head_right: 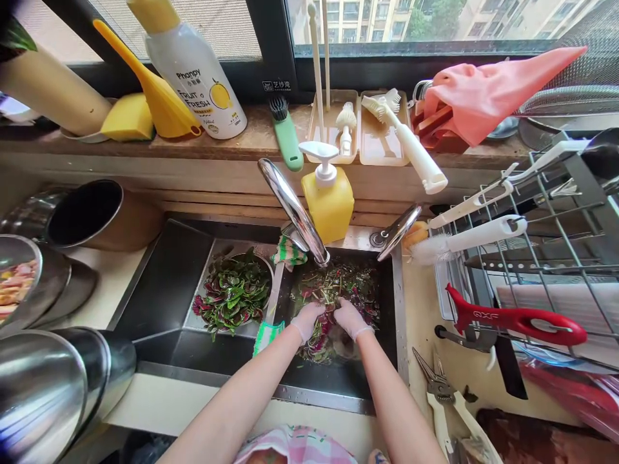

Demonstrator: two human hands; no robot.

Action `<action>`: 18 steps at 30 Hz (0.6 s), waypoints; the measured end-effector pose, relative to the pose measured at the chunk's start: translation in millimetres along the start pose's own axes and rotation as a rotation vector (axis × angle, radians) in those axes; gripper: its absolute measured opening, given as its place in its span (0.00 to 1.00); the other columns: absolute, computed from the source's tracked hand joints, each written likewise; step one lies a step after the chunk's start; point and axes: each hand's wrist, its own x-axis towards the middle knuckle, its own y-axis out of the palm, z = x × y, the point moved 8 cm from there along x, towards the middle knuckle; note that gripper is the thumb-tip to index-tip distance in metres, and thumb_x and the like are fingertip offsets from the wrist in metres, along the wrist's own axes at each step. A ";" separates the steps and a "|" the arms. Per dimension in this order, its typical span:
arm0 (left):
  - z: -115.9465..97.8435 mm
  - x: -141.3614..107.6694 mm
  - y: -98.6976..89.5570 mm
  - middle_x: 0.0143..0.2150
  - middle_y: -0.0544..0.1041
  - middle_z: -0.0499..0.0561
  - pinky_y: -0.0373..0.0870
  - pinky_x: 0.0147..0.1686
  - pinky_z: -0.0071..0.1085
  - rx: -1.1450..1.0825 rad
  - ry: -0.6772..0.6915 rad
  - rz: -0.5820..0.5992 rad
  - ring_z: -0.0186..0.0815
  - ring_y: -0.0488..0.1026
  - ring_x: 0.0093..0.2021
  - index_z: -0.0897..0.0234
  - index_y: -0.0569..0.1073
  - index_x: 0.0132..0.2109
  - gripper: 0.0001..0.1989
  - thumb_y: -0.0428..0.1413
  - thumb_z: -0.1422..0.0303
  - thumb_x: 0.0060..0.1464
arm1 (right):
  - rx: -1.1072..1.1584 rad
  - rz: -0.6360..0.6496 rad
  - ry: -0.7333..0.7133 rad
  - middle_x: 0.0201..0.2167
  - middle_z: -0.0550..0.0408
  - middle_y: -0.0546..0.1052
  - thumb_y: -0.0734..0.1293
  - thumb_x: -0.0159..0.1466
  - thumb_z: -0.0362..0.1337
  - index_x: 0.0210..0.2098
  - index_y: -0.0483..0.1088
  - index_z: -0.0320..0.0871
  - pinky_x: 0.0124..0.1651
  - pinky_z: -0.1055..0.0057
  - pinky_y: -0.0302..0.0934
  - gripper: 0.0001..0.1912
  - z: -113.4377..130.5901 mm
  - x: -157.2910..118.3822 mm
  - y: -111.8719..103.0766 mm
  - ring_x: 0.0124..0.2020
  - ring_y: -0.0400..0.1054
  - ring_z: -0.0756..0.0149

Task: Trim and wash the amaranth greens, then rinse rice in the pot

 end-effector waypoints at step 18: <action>23.7 -59.4 -15.0 0.64 0.65 0.61 0.65 0.54 0.41 -0.462 -0.219 -0.055 0.46 0.66 0.60 0.63 0.67 0.57 0.24 0.47 0.53 0.61 | 0.469 -0.085 0.224 0.29 0.49 0.79 0.63 0.59 0.37 0.43 0.71 0.38 0.37 0.68 0.66 0.14 -18.5 -26.2 56.2 0.31 0.74 0.60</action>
